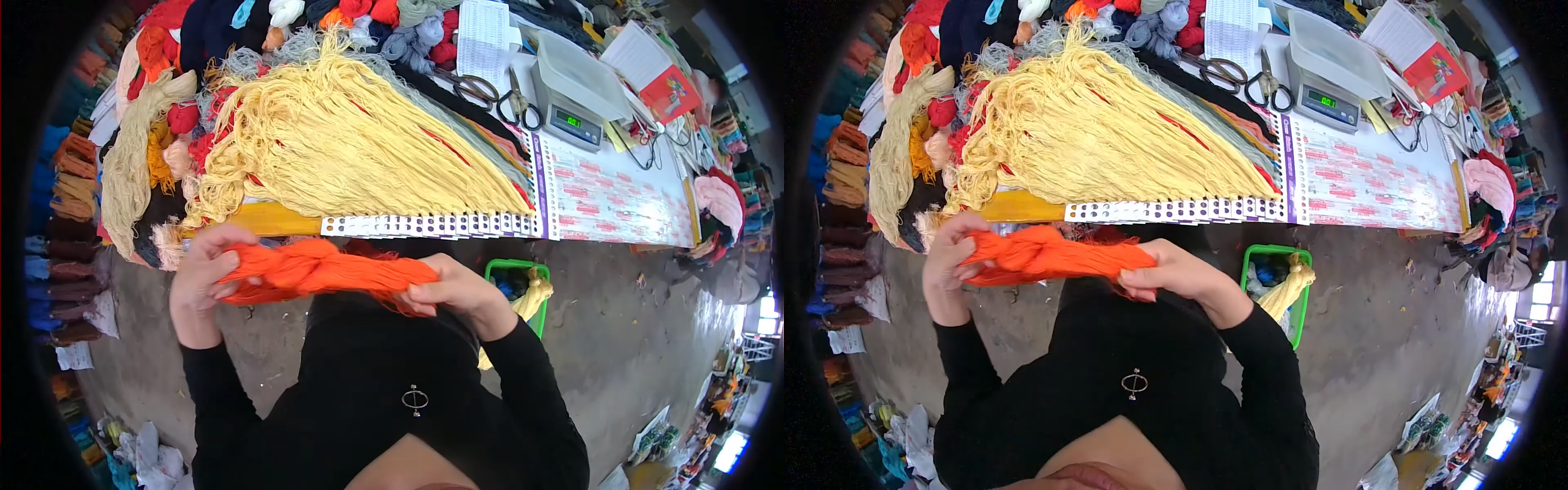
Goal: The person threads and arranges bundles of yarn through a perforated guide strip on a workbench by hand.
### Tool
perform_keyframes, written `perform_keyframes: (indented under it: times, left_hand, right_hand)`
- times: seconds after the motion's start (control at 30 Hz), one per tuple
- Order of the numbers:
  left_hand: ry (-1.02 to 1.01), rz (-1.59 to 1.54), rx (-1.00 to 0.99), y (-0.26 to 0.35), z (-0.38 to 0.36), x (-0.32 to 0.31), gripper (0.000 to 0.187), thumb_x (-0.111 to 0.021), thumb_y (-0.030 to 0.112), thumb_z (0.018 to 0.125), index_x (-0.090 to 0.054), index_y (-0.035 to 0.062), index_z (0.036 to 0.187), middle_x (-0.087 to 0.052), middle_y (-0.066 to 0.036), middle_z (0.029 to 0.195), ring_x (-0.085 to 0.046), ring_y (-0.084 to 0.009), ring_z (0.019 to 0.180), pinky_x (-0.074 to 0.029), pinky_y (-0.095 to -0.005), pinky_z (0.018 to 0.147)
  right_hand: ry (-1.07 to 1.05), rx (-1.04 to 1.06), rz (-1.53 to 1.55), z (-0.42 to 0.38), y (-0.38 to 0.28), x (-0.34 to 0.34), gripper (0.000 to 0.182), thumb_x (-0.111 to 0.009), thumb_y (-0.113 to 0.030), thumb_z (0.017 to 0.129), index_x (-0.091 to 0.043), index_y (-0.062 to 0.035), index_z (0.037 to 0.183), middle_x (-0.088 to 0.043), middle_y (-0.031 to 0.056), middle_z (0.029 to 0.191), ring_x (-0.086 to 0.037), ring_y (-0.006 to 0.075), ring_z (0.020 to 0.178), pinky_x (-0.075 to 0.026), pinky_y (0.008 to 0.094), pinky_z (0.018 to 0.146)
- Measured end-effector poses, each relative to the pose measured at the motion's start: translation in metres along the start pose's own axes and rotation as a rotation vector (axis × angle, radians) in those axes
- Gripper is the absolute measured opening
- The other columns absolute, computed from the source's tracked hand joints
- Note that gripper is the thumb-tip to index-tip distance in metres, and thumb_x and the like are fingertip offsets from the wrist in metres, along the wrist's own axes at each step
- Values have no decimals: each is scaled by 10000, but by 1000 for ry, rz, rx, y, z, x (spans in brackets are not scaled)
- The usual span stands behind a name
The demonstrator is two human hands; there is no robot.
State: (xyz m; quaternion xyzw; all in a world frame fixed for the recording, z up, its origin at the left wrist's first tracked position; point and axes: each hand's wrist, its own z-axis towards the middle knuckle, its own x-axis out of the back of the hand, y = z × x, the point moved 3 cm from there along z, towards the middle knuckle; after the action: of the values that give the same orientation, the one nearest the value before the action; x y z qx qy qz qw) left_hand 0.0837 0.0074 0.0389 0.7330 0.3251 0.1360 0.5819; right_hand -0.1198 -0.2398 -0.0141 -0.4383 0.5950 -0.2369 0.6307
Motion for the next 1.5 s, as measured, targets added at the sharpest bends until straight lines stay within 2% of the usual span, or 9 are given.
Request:
perform_keyframes:
  times: [0.17,0.3,0.43,0.57,0.7,0.8,0.97,1.27,1.5]
  left_hand:
    - [40,50,82,1,-38,99,353,-543,233,902,-522,-8,1159,-643,-175,878,-492,-56,407,-282,-148,307]
    - [267,848,319,-74,-1,101,386,-423,283,962,-534,-26,1164,-629,-116,1037,-574,-205,993,-423,-319,874]
    - [-295,492,-163,-79,54,-69,404,-357,293,975,-550,-10,1159,-597,-129,1139,-551,-213,1053,-408,-318,922]
    - [-1154,22,633,-136,46,-108,930,-31,654,879,-601,-74,976,-651,-153,780,-605,-173,562,-485,-234,565]
    - [-872,-235,381,-96,18,-52,1094,19,799,744,-626,-85,750,-619,-128,602,-427,-87,353,-306,-202,330]
    - [-562,-400,-487,-53,-10,-11,898,-233,754,819,-560,-32,1106,-628,-81,629,-422,-85,358,-336,-201,363]
    - [-524,-493,-767,23,-60,29,824,-437,541,898,-82,11,1420,-532,42,474,-401,-19,352,-363,-178,433]
    - [73,230,-754,71,-70,59,607,-325,421,964,-380,-79,1304,-500,-59,685,-358,-37,383,-326,-174,439]
    - [-2,-141,-708,118,-104,120,400,-403,242,969,-394,-111,1156,-415,-36,719,-351,-24,371,-328,-151,354]
  right_hand:
    - [146,377,245,-56,-43,19,255,-542,-190,876,-571,40,769,-444,25,458,-499,150,442,-439,278,486]
    - [-85,70,289,-57,-47,-8,230,-565,-161,877,-545,68,899,-405,1,452,-428,97,352,-397,264,401]
    - [-107,-204,92,-33,-57,-42,194,-609,-108,847,-559,58,932,-443,-9,509,-377,47,379,-331,212,404]
    - [168,94,115,-54,-68,-25,139,-577,-65,855,-588,72,877,-425,-16,482,-325,47,338,-273,223,352]
    - [390,156,169,-56,-51,4,146,-553,-58,863,-566,57,953,-425,-11,479,-320,58,331,-309,238,369]
    - [342,-70,-331,-18,-19,4,273,-628,-73,834,-560,-10,1091,-562,28,698,-531,84,602,-437,216,568]
    - [354,120,-657,17,-4,9,249,-599,-98,856,-566,-7,1085,-596,62,997,-563,118,909,-455,246,805]
    - [466,100,-299,11,13,26,156,-524,-75,905,-574,32,1007,-635,97,906,-604,150,817,-478,259,765]
    - [463,92,-332,16,15,26,172,-530,-101,910,-574,31,1012,-636,95,902,-598,143,808,-473,259,763]
